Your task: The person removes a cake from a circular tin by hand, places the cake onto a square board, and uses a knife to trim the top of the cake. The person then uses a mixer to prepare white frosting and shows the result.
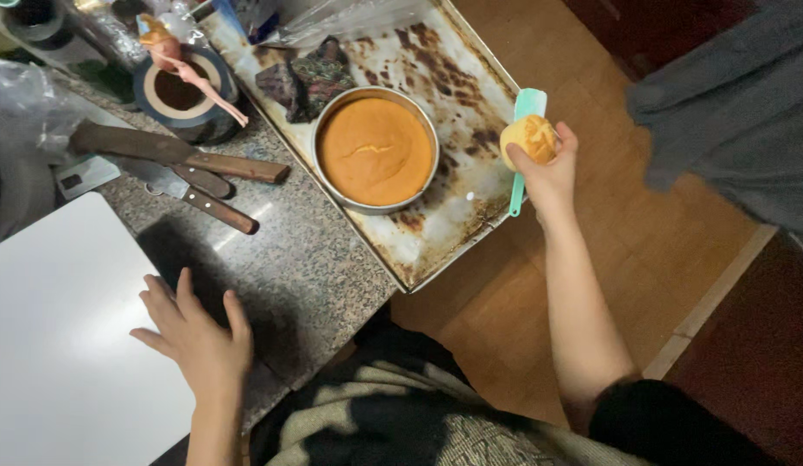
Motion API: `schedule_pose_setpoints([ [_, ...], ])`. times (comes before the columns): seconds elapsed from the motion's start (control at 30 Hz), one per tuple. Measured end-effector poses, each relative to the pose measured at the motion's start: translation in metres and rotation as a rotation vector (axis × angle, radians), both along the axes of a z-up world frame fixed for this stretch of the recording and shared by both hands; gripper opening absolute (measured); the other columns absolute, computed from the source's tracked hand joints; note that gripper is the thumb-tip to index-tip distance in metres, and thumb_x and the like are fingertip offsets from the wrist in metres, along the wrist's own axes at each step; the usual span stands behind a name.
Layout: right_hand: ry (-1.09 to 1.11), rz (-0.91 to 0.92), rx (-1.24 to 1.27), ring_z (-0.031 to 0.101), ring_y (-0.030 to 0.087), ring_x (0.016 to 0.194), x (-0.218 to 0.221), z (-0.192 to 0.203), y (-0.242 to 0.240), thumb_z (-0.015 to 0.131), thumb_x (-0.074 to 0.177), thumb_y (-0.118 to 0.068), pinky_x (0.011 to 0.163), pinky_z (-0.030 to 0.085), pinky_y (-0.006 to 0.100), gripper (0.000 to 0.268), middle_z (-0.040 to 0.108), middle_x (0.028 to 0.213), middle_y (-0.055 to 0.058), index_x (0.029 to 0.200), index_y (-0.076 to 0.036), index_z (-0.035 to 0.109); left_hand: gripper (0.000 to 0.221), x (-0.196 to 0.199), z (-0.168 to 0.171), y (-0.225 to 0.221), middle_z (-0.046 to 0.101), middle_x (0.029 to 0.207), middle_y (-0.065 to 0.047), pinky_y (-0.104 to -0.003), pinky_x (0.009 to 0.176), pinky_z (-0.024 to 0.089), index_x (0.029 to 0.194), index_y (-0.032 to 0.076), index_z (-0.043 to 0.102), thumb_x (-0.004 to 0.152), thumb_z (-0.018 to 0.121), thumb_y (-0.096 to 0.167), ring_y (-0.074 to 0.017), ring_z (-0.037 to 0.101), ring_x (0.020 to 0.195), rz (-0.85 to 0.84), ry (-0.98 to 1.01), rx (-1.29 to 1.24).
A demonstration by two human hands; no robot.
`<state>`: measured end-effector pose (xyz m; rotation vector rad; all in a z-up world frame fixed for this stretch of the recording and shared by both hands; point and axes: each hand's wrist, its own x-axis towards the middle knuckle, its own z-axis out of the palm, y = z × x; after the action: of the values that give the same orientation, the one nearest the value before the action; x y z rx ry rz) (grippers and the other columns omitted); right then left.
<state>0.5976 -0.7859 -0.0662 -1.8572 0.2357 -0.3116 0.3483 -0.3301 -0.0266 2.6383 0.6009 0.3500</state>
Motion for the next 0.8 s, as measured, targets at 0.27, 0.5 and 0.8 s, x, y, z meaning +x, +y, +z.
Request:
schedule_pose_setpoints([
  [0.27, -0.058, -0.004, -0.478, 0.049, 0.041, 0.131, 0.018, -0.048, 0.009, 0.096, 0.074, -0.018, 0.112, 0.040, 0.048, 0.098, 0.049, 0.142, 0.028, 0.148, 0.005, 0.036, 0.073, -0.001, -0.011, -0.005, 0.020, 0.167, -0.038, -0.082, 0.114, 0.002, 0.154, -0.006, 0.044, 0.094, 0.066, 0.030, -0.0567, 0.012, 0.158, 0.048, 0.077, 0.069],
  [0.5, -0.046, 0.086, -0.504, 0.048, 0.041, 0.135, 0.026, -0.058, 0.038, 0.093, 0.075, -0.023, 0.114, 0.039, 0.049, 0.096, 0.050, 0.145, 0.024, 0.149, -0.002, 0.036, 0.073, -0.002, -0.014, -0.003, 0.021, 0.169, -0.037, -0.082, 0.116, 0.005, 0.154, -0.007, 0.044, 0.094, 0.067, 0.028, -0.0555, 0.014, 0.158, 0.049, 0.091, 0.116],
  [0.8, 0.083, 0.176, -0.760, 0.039, 0.048, 0.132, 0.005, -0.054, 0.062, 0.095, 0.067, -0.023, 0.111, 0.025, 0.058, 0.103, 0.037, 0.146, 0.025, 0.149, -0.006, 0.036, 0.074, 0.003, -0.010, -0.003, 0.022, 0.168, -0.035, -0.080, 0.116, 0.008, 0.153, -0.005, 0.045, 0.091, 0.068, 0.027, -0.0541, 0.017, 0.157, 0.063, 0.087, 0.112],
])
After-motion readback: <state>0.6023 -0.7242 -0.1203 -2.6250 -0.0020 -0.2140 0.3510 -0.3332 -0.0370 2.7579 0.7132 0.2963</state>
